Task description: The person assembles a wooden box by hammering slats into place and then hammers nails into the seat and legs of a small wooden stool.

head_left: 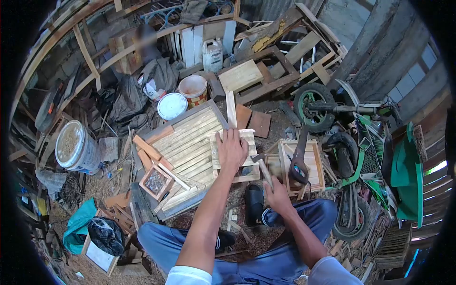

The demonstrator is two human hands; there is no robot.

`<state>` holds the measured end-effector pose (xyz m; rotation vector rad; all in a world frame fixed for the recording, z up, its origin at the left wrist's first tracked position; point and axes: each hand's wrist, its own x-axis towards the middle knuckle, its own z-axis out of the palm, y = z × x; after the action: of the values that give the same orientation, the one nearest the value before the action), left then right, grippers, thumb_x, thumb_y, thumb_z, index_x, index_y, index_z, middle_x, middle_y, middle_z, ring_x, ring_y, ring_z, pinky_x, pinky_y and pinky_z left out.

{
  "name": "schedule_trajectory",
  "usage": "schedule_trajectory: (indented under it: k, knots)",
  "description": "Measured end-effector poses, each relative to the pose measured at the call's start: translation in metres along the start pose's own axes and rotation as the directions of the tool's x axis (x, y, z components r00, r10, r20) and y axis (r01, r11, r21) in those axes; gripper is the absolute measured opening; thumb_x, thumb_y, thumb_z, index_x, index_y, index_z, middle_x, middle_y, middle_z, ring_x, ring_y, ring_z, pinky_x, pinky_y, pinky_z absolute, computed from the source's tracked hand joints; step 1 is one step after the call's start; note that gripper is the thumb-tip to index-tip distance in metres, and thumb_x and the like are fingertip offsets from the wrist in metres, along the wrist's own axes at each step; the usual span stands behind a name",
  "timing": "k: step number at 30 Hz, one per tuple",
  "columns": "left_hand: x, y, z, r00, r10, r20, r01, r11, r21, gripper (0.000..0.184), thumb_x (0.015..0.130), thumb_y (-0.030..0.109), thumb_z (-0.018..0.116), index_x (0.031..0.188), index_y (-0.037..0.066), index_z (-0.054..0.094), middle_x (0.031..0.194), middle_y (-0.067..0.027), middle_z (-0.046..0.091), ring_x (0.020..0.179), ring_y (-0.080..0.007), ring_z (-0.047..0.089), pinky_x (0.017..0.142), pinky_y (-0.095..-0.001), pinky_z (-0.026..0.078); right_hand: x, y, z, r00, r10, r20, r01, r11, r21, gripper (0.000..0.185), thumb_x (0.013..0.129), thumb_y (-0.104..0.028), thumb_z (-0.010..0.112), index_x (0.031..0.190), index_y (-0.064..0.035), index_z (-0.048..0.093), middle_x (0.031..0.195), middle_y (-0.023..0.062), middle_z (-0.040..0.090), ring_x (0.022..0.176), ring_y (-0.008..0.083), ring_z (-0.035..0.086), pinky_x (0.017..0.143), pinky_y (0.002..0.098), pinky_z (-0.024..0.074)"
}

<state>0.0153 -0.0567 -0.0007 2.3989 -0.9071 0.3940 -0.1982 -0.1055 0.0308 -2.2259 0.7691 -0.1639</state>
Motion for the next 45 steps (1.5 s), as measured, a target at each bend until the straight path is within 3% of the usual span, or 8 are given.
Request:
schedule_trajectory:
  k: [4, 7, 13, 19, 22, 30, 41, 45]
  knots:
    - [-0.001, -0.002, 0.002, 1.0, 0.009, 0.011, -0.008, 1.0, -0.027, 0.041, 0.087, 0.02, 0.049, 0.121, 0.0, 0.055, 0.122, -0.0156, 0.056, 0.121, -0.0305, 0.048, 0.112, -0.0528, 0.026, 0.015, 0.003, -0.005, 0.985, 0.09, -0.15, -0.074, 0.992, 0.105, 0.03, 0.099, -0.028, 0.051, 0.106, 0.0011, 0.051, 0.087, 0.0352, 0.061, 0.088, 0.0538, 0.058, 0.072, 0.0575, 0.0428]
    - [0.0, -0.017, 0.005, 0.995, -0.014, -0.098, -0.02, 0.941, -0.339, 0.039, 0.085, 0.012, 0.051, 0.121, -0.001, 0.054, 0.124, -0.0168, 0.055, 0.12, -0.0337, 0.048, 0.109, -0.0511, 0.029, 0.027, 0.007, -0.006, 0.981, 0.124, -0.147, -0.105, 0.986, 0.13, 0.035, 0.098, -0.03, 0.053, 0.116, 0.0006, 0.054, 0.095, 0.0342, 0.063, 0.096, 0.0518, 0.059, 0.08, 0.0547, 0.0457]
    - [-0.051, -0.027, -0.036, 0.891, -0.392, -0.231, 0.359, 0.917, -0.173, 0.034, 0.083, 0.009, 0.059, 0.114, -0.002, 0.059, 0.116, -0.0222, 0.057, 0.112, -0.04, 0.052, 0.098, -0.0487, 0.038, 0.05, 0.011, 0.006, 0.974, 0.065, -0.219, 0.004, 0.954, 0.301, 0.036, 0.089, -0.014, 0.065, 0.12, -0.0003, 0.054, 0.11, 0.0191, 0.069, 0.105, 0.0374, 0.065, 0.087, 0.0446, 0.0501]
    - [-0.1, -0.047, -0.05, 0.846, -0.53, 0.053, 0.49, 0.735, -0.469, 0.023, 0.087, 0.017, 0.067, 0.093, -0.004, 0.067, 0.082, -0.0162, 0.066, 0.074, -0.0272, 0.066, 0.07, -0.0379, 0.051, 0.056, -0.001, 0.025, 0.942, 0.005, -0.336, 0.118, 0.932, 0.344, 0.03, 0.081, -0.006, 0.068, 0.108, -0.0022, 0.056, 0.099, 0.014, 0.072, 0.094, 0.0322, 0.069, 0.084, 0.0414, 0.0518]
    - [-0.104, -0.046, -0.057, 0.874, -0.485, -0.015, 0.395, 0.73, -0.558, 0.019, 0.087, 0.014, 0.068, 0.09, -0.005, 0.067, 0.072, -0.0128, 0.067, 0.063, -0.0196, 0.065, 0.062, -0.0332, 0.05, 0.054, -0.007, 0.027, 0.924, 0.046, -0.38, 0.094, 0.934, 0.344, 0.03, 0.078, -0.005, 0.069, 0.106, -0.0023, 0.058, 0.096, 0.0141, 0.073, 0.09, 0.0313, 0.07, 0.08, 0.0399, 0.0532]
    - [-0.116, -0.055, -0.056, 0.875, -0.48, 0.064, 0.424, 0.697, -0.578, 0.018, 0.086, 0.01, 0.068, 0.097, -0.003, 0.069, 0.083, -0.0145, 0.072, 0.074, -0.0191, 0.069, 0.072, -0.0314, 0.053, 0.059, -0.003, 0.042, 0.896, 0.264, -0.357, -0.018, 0.825, 0.565, 0.029, 0.079, 0.001, 0.072, 0.103, 0.0009, 0.057, 0.093, 0.0126, 0.074, 0.09, 0.0233, 0.07, 0.082, 0.0343, 0.0522]
    - [-0.127, -0.057, -0.061, 0.914, -0.378, 0.145, 0.393, 0.741, -0.545, 0.046, 0.078, 0.009, 0.075, 0.121, 0.001, 0.063, 0.106, -0.0141, 0.066, 0.089, -0.0219, 0.067, 0.081, -0.0331, 0.054, 0.053, 0.008, 0.044, 0.926, 0.049, -0.375, 0.035, 0.976, 0.216, 0.04, 0.077, -0.01, 0.076, 0.111, 0.0004, 0.058, 0.099, 0.0137, 0.071, 0.096, 0.0239, 0.068, 0.085, 0.0369, 0.0515]
    - [-0.13, -0.059, -0.055, 0.908, -0.397, 0.13, 0.389, 0.691, -0.609, 0.048, 0.076, 0.008, 0.076, 0.123, 0.004, 0.064, 0.102, -0.0131, 0.065, 0.081, -0.022, 0.064, 0.078, -0.0331, 0.053, 0.054, 0.016, 0.046, 0.951, 0.008, -0.308, 0.089, 0.951, 0.298, 0.047, 0.076, -0.006, 0.075, 0.117, -0.0004, 0.053, 0.102, 0.0144, 0.069, 0.097, 0.0224, 0.067, 0.085, 0.0345, 0.051]
